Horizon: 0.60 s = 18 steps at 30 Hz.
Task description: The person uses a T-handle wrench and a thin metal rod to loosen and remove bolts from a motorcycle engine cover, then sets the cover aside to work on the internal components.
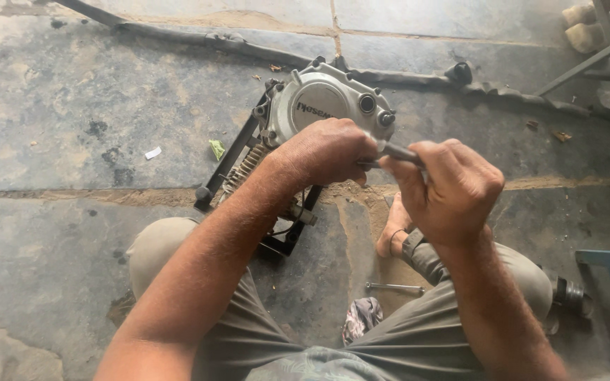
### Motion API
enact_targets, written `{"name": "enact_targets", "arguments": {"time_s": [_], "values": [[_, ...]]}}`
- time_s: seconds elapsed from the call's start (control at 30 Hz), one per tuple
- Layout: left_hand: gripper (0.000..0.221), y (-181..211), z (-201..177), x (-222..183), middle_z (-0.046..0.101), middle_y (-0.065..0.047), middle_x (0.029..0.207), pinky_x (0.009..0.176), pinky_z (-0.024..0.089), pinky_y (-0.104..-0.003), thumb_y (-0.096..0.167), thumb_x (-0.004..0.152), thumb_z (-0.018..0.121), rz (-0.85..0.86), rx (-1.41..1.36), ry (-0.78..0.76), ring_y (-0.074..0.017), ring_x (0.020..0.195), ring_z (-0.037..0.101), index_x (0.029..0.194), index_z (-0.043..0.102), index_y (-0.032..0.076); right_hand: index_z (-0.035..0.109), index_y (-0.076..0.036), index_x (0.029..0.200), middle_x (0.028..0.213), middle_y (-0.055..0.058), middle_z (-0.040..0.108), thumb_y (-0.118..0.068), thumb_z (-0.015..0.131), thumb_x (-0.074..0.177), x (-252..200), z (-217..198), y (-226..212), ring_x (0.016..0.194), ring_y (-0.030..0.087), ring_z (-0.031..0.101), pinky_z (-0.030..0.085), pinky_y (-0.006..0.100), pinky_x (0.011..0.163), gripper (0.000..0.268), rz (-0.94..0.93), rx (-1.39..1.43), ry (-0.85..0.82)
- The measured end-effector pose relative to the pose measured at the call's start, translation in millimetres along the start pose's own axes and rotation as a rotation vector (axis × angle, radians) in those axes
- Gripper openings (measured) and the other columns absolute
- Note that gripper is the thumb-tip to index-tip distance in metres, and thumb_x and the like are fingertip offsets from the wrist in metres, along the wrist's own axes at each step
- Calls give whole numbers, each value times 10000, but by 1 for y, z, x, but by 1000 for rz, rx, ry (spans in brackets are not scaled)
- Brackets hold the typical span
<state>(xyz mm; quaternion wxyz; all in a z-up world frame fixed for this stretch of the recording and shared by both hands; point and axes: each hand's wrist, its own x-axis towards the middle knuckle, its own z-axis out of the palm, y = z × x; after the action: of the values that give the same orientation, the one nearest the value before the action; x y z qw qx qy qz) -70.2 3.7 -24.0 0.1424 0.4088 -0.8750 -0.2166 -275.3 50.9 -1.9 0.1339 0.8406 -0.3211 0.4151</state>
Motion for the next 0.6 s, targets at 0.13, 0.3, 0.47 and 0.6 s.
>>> {"name": "enact_targets", "arguments": {"time_s": [0.13,0.3,0.47,0.6], "values": [[73,-2,-4,-8,771,-25,896,736,645,-326,215,924,771,-13,-10,-45,-140,766,741,963,763,154,689,-86,922,667,12,604,-477,709,1047,12,-2,-7,601,127,613,488,318,524,411,-315,55,-41],[101,2,-6,-14,768,-3,907,746,653,-324,231,921,714,-84,-211,-169,-141,764,751,995,760,179,737,-39,1049,730,54,701,-407,680,1054,24,-12,-38,636,157,683,548,347,549,372,-226,30,-221],[245,12,14,-1,768,-56,874,802,617,-389,340,902,749,148,-208,133,-194,806,745,970,722,107,680,23,1223,907,173,738,-254,627,1074,39,-25,-41,682,241,736,600,360,565,318,129,45,-314],[289,8,26,4,761,-52,839,799,615,-396,438,928,725,55,-214,119,-181,819,736,987,729,154,656,-2,1309,1304,243,661,6,524,1024,46,-41,-16,1146,388,693,629,473,902,314,-192,127,-223]]}}
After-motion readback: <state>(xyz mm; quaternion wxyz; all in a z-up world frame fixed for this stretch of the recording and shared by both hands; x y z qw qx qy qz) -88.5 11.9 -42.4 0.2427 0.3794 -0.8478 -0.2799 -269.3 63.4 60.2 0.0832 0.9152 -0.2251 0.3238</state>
